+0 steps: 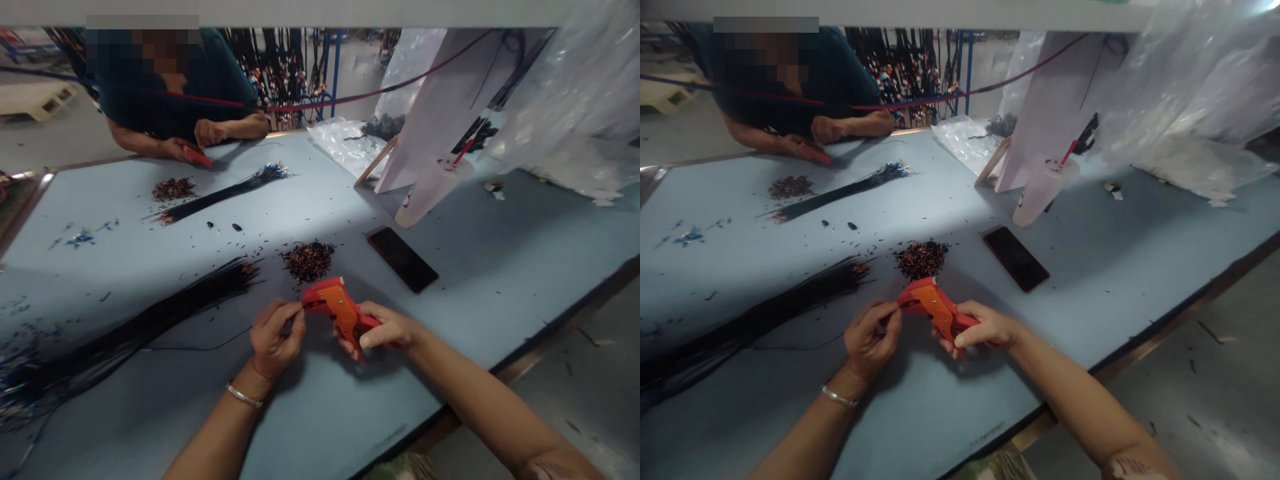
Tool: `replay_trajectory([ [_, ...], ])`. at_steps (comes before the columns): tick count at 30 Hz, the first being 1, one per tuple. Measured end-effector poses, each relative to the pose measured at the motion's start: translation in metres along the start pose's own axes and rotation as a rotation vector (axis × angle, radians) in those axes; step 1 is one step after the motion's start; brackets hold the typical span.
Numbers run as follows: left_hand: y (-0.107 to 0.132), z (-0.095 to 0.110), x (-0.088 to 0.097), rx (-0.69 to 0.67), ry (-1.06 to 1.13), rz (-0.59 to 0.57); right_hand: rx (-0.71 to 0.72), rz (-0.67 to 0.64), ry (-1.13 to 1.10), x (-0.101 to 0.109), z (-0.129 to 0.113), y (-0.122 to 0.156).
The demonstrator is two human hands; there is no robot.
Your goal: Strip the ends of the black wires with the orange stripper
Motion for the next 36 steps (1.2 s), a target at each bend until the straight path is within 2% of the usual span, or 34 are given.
replay_trajectory([
  [8,0.0004,-0.0002,0.0006,0.011,-0.029,0.029,0.014,0.074,-0.025,-0.0028,-0.0015,-0.0015],
  [14,-0.0004,0.0002,0.0006,0.017,-0.024,0.021,0.006,0.022,-0.071,-0.0049,0.0012,-0.0016],
  [26,-0.0013,-0.0001,0.0008,0.028,-0.005,0.023,0.013,0.001,-0.093,-0.0052,0.0006,-0.0017],
  [36,0.0003,-0.0030,-0.0002,0.057,-0.039,0.015,0.008,0.056,-0.040,-0.0026,0.0013,-0.0023],
])
Point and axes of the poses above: each hand's wrist, its own y-axis away from the middle knuckle, its own x-axis out of the back of the hand, z = x × y, the point moved 6 cm from there along -y, towards the middle knuckle
